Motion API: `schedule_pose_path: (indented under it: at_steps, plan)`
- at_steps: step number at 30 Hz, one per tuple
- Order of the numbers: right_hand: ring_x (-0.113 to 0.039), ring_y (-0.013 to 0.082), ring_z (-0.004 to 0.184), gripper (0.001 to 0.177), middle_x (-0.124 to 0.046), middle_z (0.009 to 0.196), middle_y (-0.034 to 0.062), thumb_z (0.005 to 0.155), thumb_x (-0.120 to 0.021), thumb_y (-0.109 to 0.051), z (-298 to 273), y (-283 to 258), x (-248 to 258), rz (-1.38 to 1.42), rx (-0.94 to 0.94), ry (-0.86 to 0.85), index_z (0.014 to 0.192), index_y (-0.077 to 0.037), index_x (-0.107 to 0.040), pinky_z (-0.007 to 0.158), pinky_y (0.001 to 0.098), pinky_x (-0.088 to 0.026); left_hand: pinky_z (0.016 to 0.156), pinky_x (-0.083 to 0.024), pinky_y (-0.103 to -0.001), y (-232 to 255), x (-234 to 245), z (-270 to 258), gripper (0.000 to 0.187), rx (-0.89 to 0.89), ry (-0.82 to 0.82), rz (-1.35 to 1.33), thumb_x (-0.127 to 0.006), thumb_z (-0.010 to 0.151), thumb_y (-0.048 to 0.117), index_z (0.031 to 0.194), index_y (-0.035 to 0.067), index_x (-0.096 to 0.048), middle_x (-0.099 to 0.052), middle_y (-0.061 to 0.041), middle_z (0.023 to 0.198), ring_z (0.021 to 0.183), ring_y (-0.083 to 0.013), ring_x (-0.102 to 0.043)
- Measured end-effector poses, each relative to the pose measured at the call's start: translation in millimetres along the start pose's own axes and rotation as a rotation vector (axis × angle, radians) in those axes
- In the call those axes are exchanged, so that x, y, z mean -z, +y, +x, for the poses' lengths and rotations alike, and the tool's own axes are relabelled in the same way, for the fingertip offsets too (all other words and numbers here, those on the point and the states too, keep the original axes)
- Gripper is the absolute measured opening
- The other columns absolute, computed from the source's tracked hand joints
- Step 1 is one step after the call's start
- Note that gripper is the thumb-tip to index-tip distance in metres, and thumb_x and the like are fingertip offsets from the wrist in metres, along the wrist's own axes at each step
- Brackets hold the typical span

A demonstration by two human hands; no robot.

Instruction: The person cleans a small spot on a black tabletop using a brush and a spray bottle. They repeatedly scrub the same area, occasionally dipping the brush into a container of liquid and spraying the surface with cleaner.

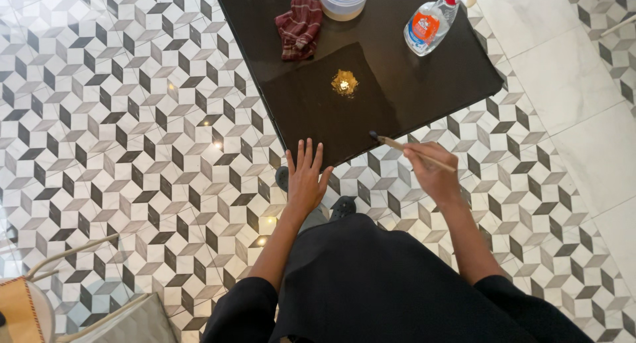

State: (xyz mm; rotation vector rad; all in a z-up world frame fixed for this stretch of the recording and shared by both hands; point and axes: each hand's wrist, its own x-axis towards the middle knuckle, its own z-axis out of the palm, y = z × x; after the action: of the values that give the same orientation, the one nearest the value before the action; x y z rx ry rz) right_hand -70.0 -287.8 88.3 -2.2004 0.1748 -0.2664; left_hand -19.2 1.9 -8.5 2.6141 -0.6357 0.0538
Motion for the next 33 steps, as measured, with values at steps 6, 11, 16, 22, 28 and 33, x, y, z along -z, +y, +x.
schedule_pose_path:
  at_steps: [6, 11, 16, 22, 28, 33]
  plan:
    - [-0.075, 0.0213, 0.083, 0.014, -0.077, 0.098, 0.0152, 0.093, -0.075, -0.003, -14, -15, -7, 0.068, 0.272, -0.047, 0.106, 0.002, -0.077, 0.067, 0.0285, -0.06, 0.125, -0.008, -0.06, 12, -11, -3, 0.066, 0.011, 0.0, 0.011, -0.052, 0.104, 0.042, 0.157, 0.005, -0.04, -0.032, -0.024, 0.165, 0.156, -0.0387, -0.021]
    - [-0.073, 0.0227, 0.076, 0.014, -0.076, 0.092, 0.0152, 0.095, -0.074, -0.004, -10, -13, 13, -0.02, 0.042, 0.062, 0.107, 0.003, -0.078, 0.064, 0.0312, -0.056, 0.125, -0.007, -0.06, 17, -12, -13, 0.066, 0.048, 0.03, 0.025, -0.052, 0.105, 0.043, 0.157, 0.004, -0.041, -0.031, -0.024, 0.165, 0.156, -0.0393, -0.02]
    - [-0.074, 0.0215, 0.079, 0.01, -0.076, 0.09, 0.0141, 0.093, -0.075, -0.005, -18, -22, -9, 0.038, 0.206, -0.026, 0.101, 0.002, -0.077, 0.066, 0.0306, -0.057, 0.125, -0.008, -0.061, 24, -11, -27, 0.065, 0.09, 0.053, 0.037, -0.053, 0.105, 0.042, 0.157, 0.004, -0.041, -0.032, -0.024, 0.165, 0.157, -0.0396, -0.02]
    - [-0.075, 0.0235, 0.08, 0.01, -0.075, 0.092, 0.0144, 0.095, -0.074, -0.004, -5, -18, -1, 0.023, 0.231, 0.05, 0.103, 0.002, -0.076, 0.067, 0.0308, -0.058, 0.125, -0.008, -0.062, 30, -3, -41, 0.065, 0.142, 0.041, 0.046, -0.053, 0.105, 0.041, 0.156, 0.003, -0.041, -0.031, -0.025, 0.165, 0.157, -0.0395, -0.021]
    - [-0.076, 0.0227, 0.077, 0.008, -0.076, 0.09, 0.013, 0.094, -0.075, -0.005, -8, -21, -21, 0.051, 0.255, -0.051, 0.099, 0.001, -0.076, 0.064, 0.0291, -0.059, 0.125, -0.008, -0.062, 22, 4, -48, 0.066, 0.171, 0.055, 0.055, -0.054, 0.104, 0.041, 0.156, 0.003, -0.041, -0.03, -0.025, 0.165, 0.157, -0.0392, -0.02]
    - [-0.075, 0.0239, 0.08, 0.009, -0.076, 0.093, 0.0145, 0.094, -0.075, -0.004, -2, -36, -45, 0.074, 0.32, -0.052, 0.1, 0.002, -0.076, 0.066, 0.0299, -0.058, 0.125, -0.007, -0.061, 14, 8, -49, 0.066, 0.175, 0.052, 0.054, -0.054, 0.104, 0.041, 0.156, 0.003, -0.04, -0.029, -0.025, 0.165, 0.157, -0.0389, -0.018]
